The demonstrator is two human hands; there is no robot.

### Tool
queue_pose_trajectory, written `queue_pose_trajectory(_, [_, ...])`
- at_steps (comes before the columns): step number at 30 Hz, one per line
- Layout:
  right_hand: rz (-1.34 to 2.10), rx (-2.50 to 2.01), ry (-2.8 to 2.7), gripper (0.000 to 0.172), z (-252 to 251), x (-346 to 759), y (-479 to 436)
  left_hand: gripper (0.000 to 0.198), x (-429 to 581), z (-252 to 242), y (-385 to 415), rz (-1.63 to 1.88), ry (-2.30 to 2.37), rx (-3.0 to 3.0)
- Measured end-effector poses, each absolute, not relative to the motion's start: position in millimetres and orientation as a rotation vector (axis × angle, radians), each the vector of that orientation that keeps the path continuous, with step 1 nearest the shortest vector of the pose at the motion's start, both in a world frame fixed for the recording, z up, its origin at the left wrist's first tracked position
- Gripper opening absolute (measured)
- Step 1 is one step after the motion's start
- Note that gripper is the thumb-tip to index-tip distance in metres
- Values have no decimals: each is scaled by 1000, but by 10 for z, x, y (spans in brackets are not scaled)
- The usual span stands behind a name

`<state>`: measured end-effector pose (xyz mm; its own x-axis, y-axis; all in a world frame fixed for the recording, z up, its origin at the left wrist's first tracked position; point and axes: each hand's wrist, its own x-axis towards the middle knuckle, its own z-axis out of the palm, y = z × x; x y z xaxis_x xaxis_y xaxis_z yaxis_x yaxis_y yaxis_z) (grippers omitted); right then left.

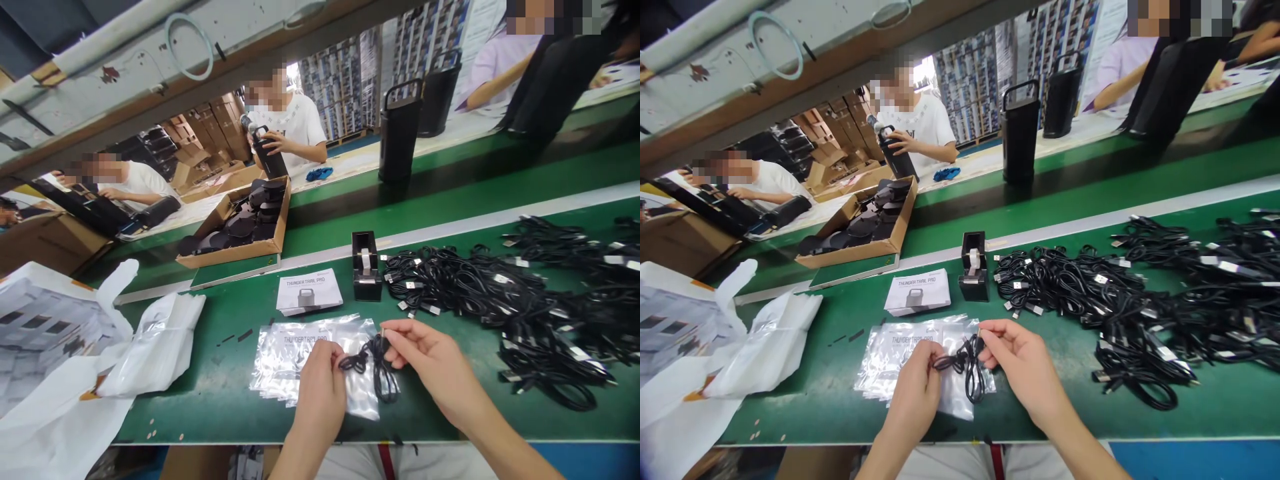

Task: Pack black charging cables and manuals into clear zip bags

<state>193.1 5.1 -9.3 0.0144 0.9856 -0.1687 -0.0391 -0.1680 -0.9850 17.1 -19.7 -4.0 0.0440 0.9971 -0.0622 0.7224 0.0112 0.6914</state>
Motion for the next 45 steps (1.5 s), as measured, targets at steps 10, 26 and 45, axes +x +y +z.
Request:
queue_pose_trajectory(10, [1160,-1424,-821,38,-194,2359,221,17,196,-65,-181,647,1747,1688])
queue_pose_trajectory(26, [1373,-1367,-862,34,-127,2145,96,18,192,-95,-208,762,1717,1651])
queue_pose_trajectory(45, [1234,-1472,-1509,25,-77,1543,35,17,160,5,-238,951,1678,1632])
